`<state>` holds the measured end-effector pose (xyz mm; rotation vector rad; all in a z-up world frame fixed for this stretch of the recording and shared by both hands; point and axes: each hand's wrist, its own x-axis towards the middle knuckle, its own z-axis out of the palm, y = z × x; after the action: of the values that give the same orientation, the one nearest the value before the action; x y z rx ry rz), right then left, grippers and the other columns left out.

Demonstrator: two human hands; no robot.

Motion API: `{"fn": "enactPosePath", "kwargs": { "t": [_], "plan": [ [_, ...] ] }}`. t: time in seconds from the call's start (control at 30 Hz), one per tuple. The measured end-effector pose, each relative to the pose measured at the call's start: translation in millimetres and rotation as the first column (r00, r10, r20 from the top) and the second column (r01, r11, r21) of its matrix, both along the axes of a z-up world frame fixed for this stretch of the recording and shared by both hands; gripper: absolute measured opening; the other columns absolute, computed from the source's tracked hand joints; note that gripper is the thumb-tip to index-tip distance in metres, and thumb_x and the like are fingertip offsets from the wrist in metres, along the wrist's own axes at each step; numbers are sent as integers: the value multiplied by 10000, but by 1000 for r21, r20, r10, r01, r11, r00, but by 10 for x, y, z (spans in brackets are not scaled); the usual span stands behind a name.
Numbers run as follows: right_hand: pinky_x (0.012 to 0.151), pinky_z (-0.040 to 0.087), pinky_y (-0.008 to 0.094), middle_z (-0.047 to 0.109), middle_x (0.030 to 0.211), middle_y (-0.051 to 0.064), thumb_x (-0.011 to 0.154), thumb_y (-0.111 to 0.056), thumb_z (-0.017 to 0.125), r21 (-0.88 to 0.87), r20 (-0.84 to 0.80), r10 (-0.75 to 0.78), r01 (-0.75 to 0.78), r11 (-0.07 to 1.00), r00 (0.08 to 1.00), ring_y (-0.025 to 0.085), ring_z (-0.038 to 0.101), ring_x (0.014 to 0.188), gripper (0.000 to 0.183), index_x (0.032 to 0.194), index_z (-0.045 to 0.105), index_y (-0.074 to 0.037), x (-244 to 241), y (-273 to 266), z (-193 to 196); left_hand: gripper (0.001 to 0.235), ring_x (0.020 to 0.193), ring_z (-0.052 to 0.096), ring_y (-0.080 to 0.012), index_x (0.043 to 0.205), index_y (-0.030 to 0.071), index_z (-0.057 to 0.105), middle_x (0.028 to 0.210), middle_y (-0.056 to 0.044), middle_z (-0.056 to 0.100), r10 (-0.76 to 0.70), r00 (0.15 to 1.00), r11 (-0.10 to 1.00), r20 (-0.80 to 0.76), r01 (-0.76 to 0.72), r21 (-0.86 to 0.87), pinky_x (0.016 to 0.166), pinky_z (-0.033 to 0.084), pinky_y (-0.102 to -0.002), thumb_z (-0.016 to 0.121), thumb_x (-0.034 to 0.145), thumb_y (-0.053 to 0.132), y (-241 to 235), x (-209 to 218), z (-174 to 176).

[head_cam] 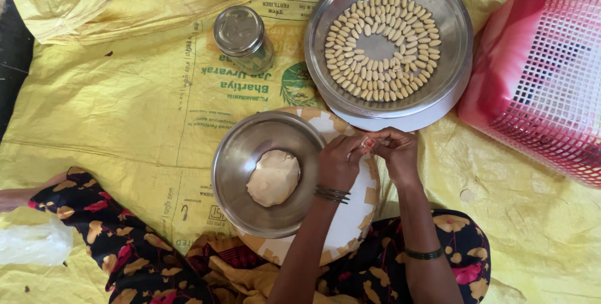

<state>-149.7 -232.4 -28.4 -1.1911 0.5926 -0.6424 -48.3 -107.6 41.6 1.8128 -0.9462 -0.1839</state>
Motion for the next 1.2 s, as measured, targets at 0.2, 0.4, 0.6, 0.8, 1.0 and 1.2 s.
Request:
{"fn": "enactPosePath", "kwargs": {
  "t": [0.2,0.4,0.6,0.8,1.0,1.2],
  "plan": [
    [779,640,302,784,968,126,940,35,649,211,96,104,-122,970,990,166,762,827,161,1067,749,32,45,-11,-16,243,799,736,-210,1030,62,769,926,-100,733,53,978,993,-204,-73,-94,719,583,-307,716,824,-56,17,111,-90],
    [819,595,270,763,978,112,864,126,726,86,37,120,-123,989,992,123,708,860,251,1092,729,21,163,101,170,274,734,720,-154,1024,66,775,899,-90,740,145,946,983,-291,-170,-65,668,561,-261,685,818,-92,-29,48,-85],
    [770,639,291,790,935,93,861,114,703,36,-76,-7,9,999,997,126,746,813,201,1028,762,18,148,116,164,240,800,693,-82,1156,21,721,929,-38,767,42,784,963,-619,-197,-185,696,548,-216,667,928,-28,-49,-38,-190],
    [775,638,313,778,944,131,867,132,705,59,-8,29,-28,998,1000,167,748,846,216,1054,761,39,64,63,-7,314,856,723,-110,1145,8,638,958,-63,751,56,790,961,-611,-208,-182,758,598,-247,778,865,-16,-111,9,-236],
    [863,644,340,778,976,153,887,153,690,140,71,106,-116,983,992,189,765,887,219,1078,745,61,104,36,20,355,953,731,-136,1176,9,660,1030,-99,752,163,818,981,-552,-196,-1,797,621,-274,719,833,-62,-78,3,-157],
    [827,639,308,774,966,128,849,141,694,70,-115,58,-50,996,992,157,753,865,263,1089,747,48,143,87,60,361,1012,733,-148,1188,0,649,1089,-113,756,104,819,977,-565,-190,-95,867,613,-278,635,849,-123,-49,-27,-143]
  ]
}}
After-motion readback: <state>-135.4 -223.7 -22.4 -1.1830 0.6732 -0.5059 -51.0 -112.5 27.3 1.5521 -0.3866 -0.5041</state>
